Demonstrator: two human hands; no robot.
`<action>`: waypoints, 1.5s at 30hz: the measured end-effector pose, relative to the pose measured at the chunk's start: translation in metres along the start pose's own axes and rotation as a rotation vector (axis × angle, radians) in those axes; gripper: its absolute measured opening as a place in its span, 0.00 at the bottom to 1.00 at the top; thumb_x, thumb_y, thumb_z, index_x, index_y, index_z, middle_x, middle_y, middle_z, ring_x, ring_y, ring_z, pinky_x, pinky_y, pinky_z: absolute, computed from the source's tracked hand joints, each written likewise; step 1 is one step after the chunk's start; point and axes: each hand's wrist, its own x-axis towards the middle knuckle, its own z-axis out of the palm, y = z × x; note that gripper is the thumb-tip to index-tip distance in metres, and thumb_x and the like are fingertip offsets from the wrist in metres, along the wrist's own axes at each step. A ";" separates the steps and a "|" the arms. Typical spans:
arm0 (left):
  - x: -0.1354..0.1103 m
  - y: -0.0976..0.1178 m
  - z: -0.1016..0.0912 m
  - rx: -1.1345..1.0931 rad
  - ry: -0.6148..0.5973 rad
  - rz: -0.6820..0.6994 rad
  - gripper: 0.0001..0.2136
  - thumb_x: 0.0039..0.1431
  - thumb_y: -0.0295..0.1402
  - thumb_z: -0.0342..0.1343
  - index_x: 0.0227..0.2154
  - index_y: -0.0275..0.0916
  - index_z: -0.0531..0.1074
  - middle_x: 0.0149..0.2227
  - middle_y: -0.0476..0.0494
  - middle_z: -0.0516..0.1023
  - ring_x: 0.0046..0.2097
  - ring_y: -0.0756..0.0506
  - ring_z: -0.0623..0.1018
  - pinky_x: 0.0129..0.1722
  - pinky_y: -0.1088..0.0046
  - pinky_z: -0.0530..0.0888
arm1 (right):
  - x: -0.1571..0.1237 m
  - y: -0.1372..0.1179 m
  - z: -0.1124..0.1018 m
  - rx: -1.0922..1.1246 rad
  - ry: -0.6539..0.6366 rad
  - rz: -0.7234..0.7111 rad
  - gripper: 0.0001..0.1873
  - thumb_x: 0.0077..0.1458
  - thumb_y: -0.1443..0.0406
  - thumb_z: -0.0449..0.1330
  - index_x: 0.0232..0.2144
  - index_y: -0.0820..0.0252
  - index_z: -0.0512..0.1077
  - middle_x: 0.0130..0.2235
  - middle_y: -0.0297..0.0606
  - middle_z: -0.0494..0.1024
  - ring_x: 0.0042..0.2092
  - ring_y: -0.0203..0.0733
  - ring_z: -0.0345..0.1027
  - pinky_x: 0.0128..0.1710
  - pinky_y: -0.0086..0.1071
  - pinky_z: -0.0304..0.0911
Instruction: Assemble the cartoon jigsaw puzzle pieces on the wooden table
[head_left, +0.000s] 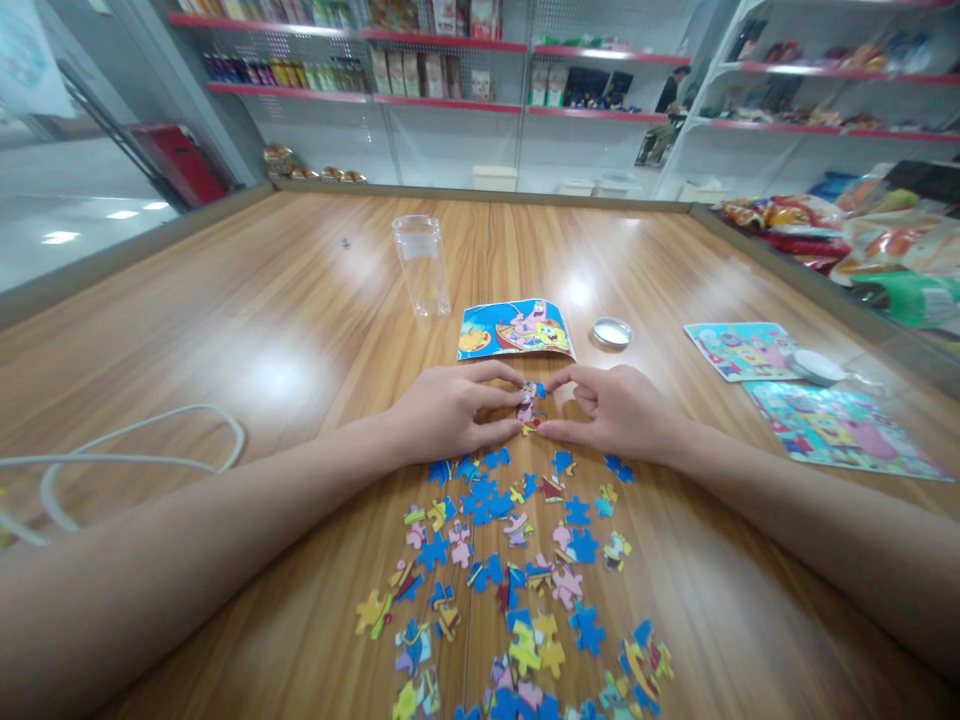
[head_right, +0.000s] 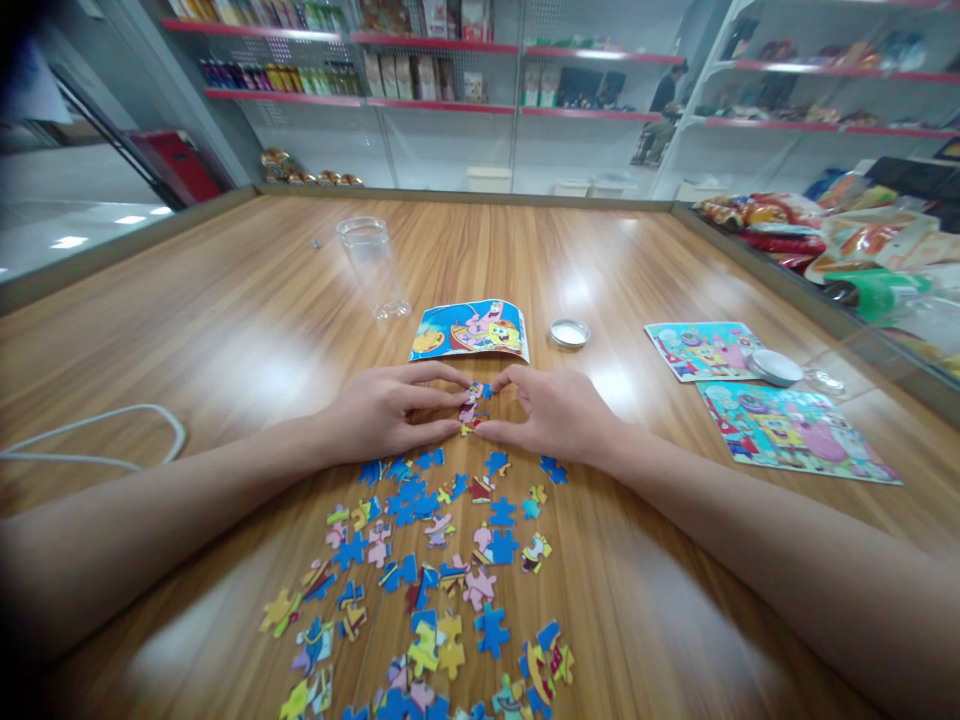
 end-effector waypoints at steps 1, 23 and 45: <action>0.000 0.000 0.000 0.001 0.004 0.000 0.13 0.63 0.41 0.58 0.47 0.44 0.79 0.52 0.45 0.78 0.47 0.45 0.81 0.47 0.67 0.79 | 0.000 0.000 0.000 0.016 0.005 -0.006 0.26 0.55 0.45 0.62 0.44 0.58 0.74 0.18 0.25 0.63 0.21 0.33 0.55 0.25 0.31 0.44; -0.001 0.000 -0.002 0.024 -0.017 -0.003 0.14 0.63 0.41 0.57 0.49 0.44 0.78 0.53 0.44 0.78 0.49 0.44 0.81 0.48 0.66 0.79 | -0.001 0.007 0.008 0.191 0.149 -0.073 0.03 0.52 0.69 0.60 0.30 0.64 0.74 0.15 0.21 0.55 0.18 0.28 0.49 0.22 0.27 0.47; -0.001 -0.002 -0.002 -0.005 -0.014 0.002 0.15 0.63 0.40 0.58 0.49 0.42 0.78 0.53 0.42 0.77 0.50 0.44 0.80 0.49 0.66 0.78 | -0.003 0.007 0.009 0.345 0.091 -0.301 0.03 0.50 0.71 0.58 0.29 0.63 0.73 0.15 0.19 0.55 0.17 0.25 0.46 0.20 0.24 0.46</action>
